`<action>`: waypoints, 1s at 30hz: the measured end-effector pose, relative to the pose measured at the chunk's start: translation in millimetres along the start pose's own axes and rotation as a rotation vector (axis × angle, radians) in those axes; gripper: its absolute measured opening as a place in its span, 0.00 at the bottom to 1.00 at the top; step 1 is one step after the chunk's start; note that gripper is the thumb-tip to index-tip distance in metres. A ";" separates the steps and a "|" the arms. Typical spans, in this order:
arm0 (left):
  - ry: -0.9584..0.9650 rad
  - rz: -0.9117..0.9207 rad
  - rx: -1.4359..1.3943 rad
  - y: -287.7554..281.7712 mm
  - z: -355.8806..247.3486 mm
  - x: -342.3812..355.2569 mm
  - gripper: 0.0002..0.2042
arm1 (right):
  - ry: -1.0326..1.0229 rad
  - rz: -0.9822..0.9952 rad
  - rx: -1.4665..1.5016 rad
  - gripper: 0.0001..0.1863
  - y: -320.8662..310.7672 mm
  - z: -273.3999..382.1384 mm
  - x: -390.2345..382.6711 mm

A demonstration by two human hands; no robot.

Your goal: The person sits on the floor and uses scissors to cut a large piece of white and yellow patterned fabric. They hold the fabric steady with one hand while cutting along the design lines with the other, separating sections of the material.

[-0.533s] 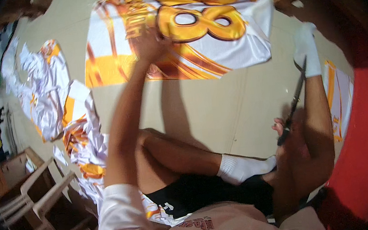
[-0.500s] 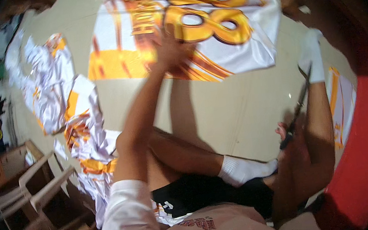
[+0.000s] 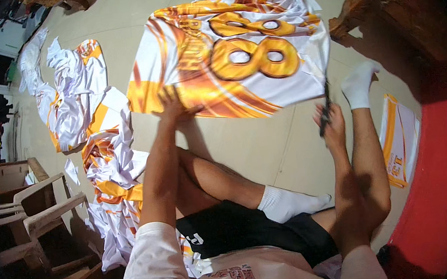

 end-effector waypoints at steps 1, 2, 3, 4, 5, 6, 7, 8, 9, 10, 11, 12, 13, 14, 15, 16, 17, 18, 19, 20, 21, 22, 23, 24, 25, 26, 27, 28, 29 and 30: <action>0.010 -0.134 -0.137 14.9 51.8 5.0 0.60 | 0.011 -0.009 -0.188 0.31 11.4 11.6 19.6; 0.011 -0.277 -0.265 24.3 101.8 11.6 0.62 | 0.023 0.002 -0.364 0.33 28.2 23.9 38.8; -0.162 0.069 -0.445 15.9 68.0 12.0 0.75 | 0.063 -0.024 -0.536 0.34 17.2 22.4 50.6; -0.146 0.071 -0.415 9.7 85.3 6.3 0.74 | 0.075 -0.025 -0.615 0.36 18.1 25.8 59.0; -0.131 0.074 -0.384 3.1 103.9 0.1 0.72 | 0.064 -0.023 -0.676 0.36 19.0 28.8 67.6; -0.132 0.067 -0.353 -2.3 134.1 -6.1 0.71 | 0.059 -0.016 -0.718 0.36 21.4 37.7 72.2; -0.140 0.032 -0.341 -7.5 161.8 -13.0 0.69 | 0.060 -0.005 -0.760 0.36 24.7 47.7 73.6; -0.148 -0.014 -0.328 -10.0 189.3 -18.3 0.67 | 0.066 0.013 -0.807 0.35 28.2 51.2 73.9; -0.147 -0.061 -0.320 -12.4 209.7 -18.8 0.65 | 0.037 -0.020 -0.813 0.35 27.9 49.0 77.9; -0.139 -0.122 -0.322 -13.1 221.6 -18.3 0.63 | 0.010 -0.049 -0.822 0.35 25.2 42.2 83.9; -0.123 -0.185 -0.326 -13.6 228.0 -11.1 0.62 | -0.017 -0.077 -0.829 0.35 21.9 36.3 92.2; -0.102 -0.239 -0.333 -12.0 228.5 -1.0 0.60 | -0.083 -0.113 -0.812 0.32 20.7 26.1 102.1; -0.081 -0.289 -0.343 -9.3 224.8 6.9 0.58 | -0.033 -0.127 -0.825 0.29 28.3 26.9 108.8; -0.057 -0.349 -0.349 -4.4 219.2 14.6 0.56 | -0.042 -0.128 -0.813 0.28 39.3 34.6 115.1; -0.043 -0.386 -0.354 -0.6 206.9 25.8 0.54 | -0.058 -0.134 -0.804 0.28 49.8 42.7 124.8; -0.020 -0.410 -0.365 3.4 189.4 37.7 0.52 | -0.088 -0.129 -0.800 0.28 56.2 47.5 139.4; -0.073 -0.341 -0.436 10.1 144.6 48.3 0.55 | -0.110 -0.134 -0.819 0.29 51.8 47.5 153.6; -0.171 -0.272 -0.466 9.9 105.7 54.1 0.59 | -0.132 -0.133 -0.822 0.29 51.8 47.3 164.1; -0.273 -0.214 -0.486 7.1 86.0 61.9 0.62 | -0.155 -0.066 -0.777 0.30 55.9 50.2 174.2; -0.238 -0.293 -0.450 6.7 96.7 71.9 0.64 | -0.186 0.015 -0.712 0.30 69.8 56.7 182.5; -0.207 -0.358 -0.406 12.9 111.7 76.0 0.65 | -0.204 0.104 -0.645 0.31 86.2 60.5 182.9; -0.248 -0.345 -0.456 5.7 97.2 80.0 0.66 | -0.013 0.176 -0.609 0.29 87.8 68.8 170.8; -0.264 -0.291 -0.483 2.3 85.5 75.4 0.66 | -0.164 0.186 -0.670 0.29 79.7 54.0 159.7; -0.247 -0.271 -0.491 -8.8 76.1 75.6 0.67 | -0.333 0.182 -0.728 0.28 64.5 43.2 152.7; -0.241 -0.248 -0.491 -13.1 73.1 74.2 0.67 | -0.502 0.189 -0.778 0.27 53.4 35.0 139.5; -0.236 -0.327 -0.428 -12.8 92.5 75.1 0.65 | -0.296 0.344 -0.661 0.26 52.3 33.2 120.0; -0.225 -0.404 -0.367 -6.0 117.0 79.7 0.62 | -0.088 0.491 -0.545 0.25 48.6 34.2 93.8; -0.203 -0.471 -0.309 -0.6 128.1 81.2 0.59 | -0.097 0.499 -0.542 0.24 36.9 23.7 72.2; -0.068 -0.427 -0.248 -3.4 97.2 77.6 0.54 | -0.084 0.484 -0.566 0.23 12.4 7.6 51.2; 0.077 -0.385 -0.193 -19.2 46.7 58.9 0.49 | 0.012 0.383 -0.452 0.22 -13.2 -1.3 27.3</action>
Point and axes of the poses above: each hand's wrist, its own x-axis towards the middle knuckle, its own y-axis out of the palm, z = x × y, the point moved 2 cm from there along x, towards the middle knuckle, and after that the axes turned 13 degrees about -x, right-handed, at the moved point
